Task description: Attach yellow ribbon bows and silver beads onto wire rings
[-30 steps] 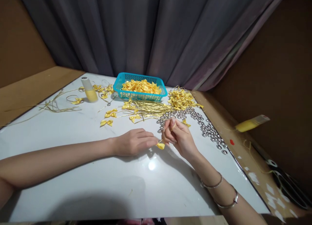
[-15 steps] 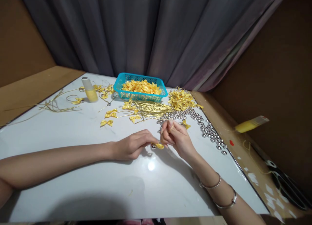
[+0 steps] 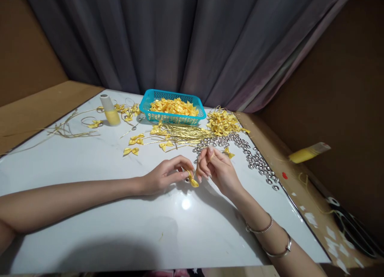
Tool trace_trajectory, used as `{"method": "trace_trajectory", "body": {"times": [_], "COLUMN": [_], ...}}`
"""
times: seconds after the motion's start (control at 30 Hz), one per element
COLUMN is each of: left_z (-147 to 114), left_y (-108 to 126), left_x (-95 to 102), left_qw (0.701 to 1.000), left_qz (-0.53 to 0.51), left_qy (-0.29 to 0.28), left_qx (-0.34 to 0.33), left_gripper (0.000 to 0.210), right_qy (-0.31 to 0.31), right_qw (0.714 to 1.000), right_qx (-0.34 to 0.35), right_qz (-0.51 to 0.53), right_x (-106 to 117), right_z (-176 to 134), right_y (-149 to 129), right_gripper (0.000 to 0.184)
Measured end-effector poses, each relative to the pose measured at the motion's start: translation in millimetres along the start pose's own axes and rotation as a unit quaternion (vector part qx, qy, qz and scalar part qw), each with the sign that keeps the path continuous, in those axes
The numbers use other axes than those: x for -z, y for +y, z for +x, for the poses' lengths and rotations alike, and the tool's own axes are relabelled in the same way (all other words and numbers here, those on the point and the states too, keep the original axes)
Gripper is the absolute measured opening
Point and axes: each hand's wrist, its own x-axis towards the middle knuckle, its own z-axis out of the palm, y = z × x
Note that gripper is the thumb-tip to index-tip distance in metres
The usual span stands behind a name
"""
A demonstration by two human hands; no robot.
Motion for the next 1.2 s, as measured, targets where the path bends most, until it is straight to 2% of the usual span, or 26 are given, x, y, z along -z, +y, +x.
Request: {"method": "trace_trajectory", "body": {"times": [0.2,0.37,0.47,0.57,0.7,0.83,1.0,1.2], "left_z": [0.6,3.3,6.3,9.2,11.0,10.6,11.1,14.7], "left_y": [-2.3,-2.5,-2.5,-4.3,-5.8,-6.2,-9.1,-8.5], "left_x": [-3.0,-4.6,-3.6,-1.3,1.3,1.9,2.1,1.8], "left_qw": [1.0,0.995,0.987,0.983,0.984,0.983,0.978,0.967], "left_qz": [0.003,-0.07,-0.115,-0.127,-0.117,-0.104,-0.128,-0.195], "left_qy": [0.009,0.031,0.055,0.081,0.1,0.116,0.125,0.068], "left_qx": [0.02,0.061,0.097,0.105,0.094,0.099,0.109,0.148], "left_gripper": [0.02,0.016,0.017,0.018,0.019,0.02,0.023,0.03], "right_qy": [0.017,0.039,0.048,0.034,0.0,-0.028,-0.011,0.017], "right_qw": [1.0,0.999,0.987,0.953,0.925,0.941,0.96,0.966], "right_qx": [0.001,-0.003,0.02,0.038,0.038,0.001,-0.008,0.019], "right_qz": [-0.003,-0.031,-0.151,-0.299,-0.379,-0.336,-0.281,-0.257], "right_x": [-2.1,1.8,5.6,8.4,10.9,13.6,13.9,13.3], "right_z": [-0.1,1.1,0.4,-0.5,0.4,1.5,0.6,1.0], "right_y": [-4.5,-4.0,-3.8,-3.5,-0.7,2.1,1.4,-0.6], "right_gripper": [0.026,0.027,0.033,0.029,0.018,0.018,0.02,0.021]}}
